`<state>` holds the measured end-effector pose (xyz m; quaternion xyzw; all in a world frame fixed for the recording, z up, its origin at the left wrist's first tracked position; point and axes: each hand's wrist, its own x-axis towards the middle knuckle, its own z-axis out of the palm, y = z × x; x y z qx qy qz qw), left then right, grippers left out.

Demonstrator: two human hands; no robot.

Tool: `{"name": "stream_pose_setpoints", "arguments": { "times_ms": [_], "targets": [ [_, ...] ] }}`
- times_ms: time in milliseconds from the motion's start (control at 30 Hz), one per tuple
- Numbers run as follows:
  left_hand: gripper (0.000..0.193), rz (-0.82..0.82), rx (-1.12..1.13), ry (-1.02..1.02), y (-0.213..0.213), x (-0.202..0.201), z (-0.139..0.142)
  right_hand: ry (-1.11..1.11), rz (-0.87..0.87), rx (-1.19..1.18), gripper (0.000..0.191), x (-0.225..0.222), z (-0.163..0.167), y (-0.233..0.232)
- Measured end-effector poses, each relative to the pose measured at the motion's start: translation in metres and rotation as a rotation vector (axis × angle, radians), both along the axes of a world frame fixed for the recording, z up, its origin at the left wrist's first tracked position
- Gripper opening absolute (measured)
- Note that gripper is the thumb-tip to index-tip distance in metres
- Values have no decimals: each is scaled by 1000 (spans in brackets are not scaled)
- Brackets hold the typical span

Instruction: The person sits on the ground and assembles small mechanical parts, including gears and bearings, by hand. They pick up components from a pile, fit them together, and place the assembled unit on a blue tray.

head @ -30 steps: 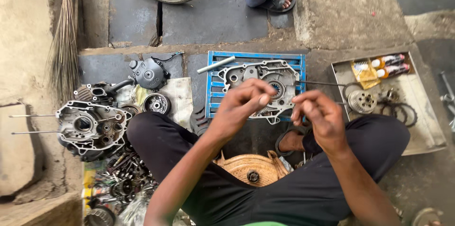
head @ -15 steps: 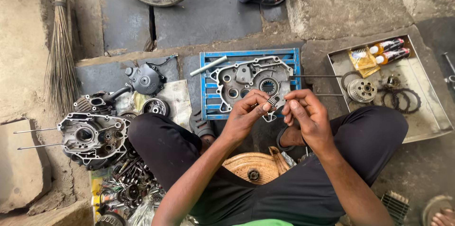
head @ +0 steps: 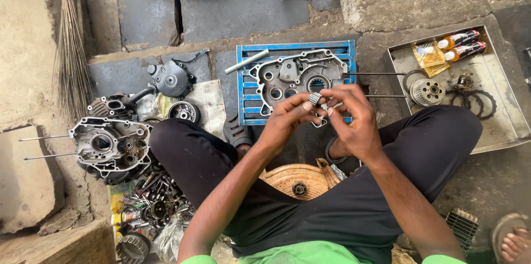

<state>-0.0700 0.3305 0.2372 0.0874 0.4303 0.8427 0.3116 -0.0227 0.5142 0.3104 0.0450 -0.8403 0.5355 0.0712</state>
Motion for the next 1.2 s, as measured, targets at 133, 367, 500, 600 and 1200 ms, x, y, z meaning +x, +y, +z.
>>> {"name": "stream_pose_setpoints", "arguments": {
  "times_ms": [133,367,500,600,1200],
  "targets": [
    [24,25,-30,159,2,-2,-3,24,25,-75,45,4,4,0],
    [26,45,-57,188,0,-8,-20,75,36,-73,48,2,-5,-4],
    [25,38,-78,211,1,-5,-23,67,38,-57,49,5,-11,-1],
    [25,26,-70,200,4,-4,-20,60,38,-76,49,6,-12,0],
    [26,-43,-147,163,10,3,-15,262,-38,311,50,2,-13,-6]
  ]
}}
